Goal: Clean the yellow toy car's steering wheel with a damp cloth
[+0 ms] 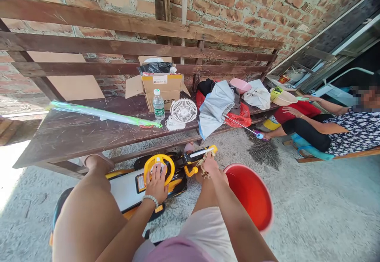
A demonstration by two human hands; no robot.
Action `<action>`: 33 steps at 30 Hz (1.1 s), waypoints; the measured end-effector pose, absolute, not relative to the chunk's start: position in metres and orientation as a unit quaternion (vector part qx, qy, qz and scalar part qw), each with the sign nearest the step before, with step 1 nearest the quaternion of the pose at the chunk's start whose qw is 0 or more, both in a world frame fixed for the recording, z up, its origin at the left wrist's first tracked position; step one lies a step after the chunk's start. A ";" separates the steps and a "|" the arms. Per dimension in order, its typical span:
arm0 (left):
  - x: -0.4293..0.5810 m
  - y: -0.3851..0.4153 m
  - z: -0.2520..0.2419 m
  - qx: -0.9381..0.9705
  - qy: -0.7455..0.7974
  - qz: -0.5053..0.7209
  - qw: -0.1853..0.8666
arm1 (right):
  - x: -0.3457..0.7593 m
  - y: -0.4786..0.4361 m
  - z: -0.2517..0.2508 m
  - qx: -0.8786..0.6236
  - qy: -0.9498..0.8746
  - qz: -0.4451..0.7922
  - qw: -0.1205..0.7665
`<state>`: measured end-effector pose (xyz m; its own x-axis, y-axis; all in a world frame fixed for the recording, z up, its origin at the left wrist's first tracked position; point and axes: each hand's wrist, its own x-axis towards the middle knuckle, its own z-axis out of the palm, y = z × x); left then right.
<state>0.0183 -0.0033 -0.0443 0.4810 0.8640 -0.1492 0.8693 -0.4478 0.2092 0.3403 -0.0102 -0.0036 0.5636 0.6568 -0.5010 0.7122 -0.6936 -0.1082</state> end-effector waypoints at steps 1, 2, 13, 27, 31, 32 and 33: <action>0.018 -0.003 -0.046 0.851 0.509 -0.005 0.128 | 0.342 -0.009 -0.004 0.883 0.383 -0.267 0.049; 0.018 -0.003 -0.047 0.851 0.509 0.001 0.127 | 0.342 -0.009 -0.005 0.883 0.379 -0.272 0.047; 0.021 -0.006 -0.053 0.852 0.513 0.027 0.105 | 0.301 -0.024 -0.028 0.896 0.391 -0.211 0.015; 0.021 -0.005 -0.046 0.850 0.511 0.030 0.124 | 0.289 -0.057 -0.063 0.820 0.342 -0.283 -0.362; 0.020 -0.005 -0.045 0.851 0.509 0.026 0.127 | 0.314 -0.043 -0.066 0.793 0.097 -0.309 -0.516; 0.021 -0.005 -0.045 0.852 0.508 0.023 0.127 | 0.325 -0.037 -0.064 0.778 0.046 -0.313 -0.544; 0.021 -0.005 -0.046 0.852 0.508 0.020 0.127 | 0.334 -0.031 -0.062 0.764 0.017 -0.318 -0.562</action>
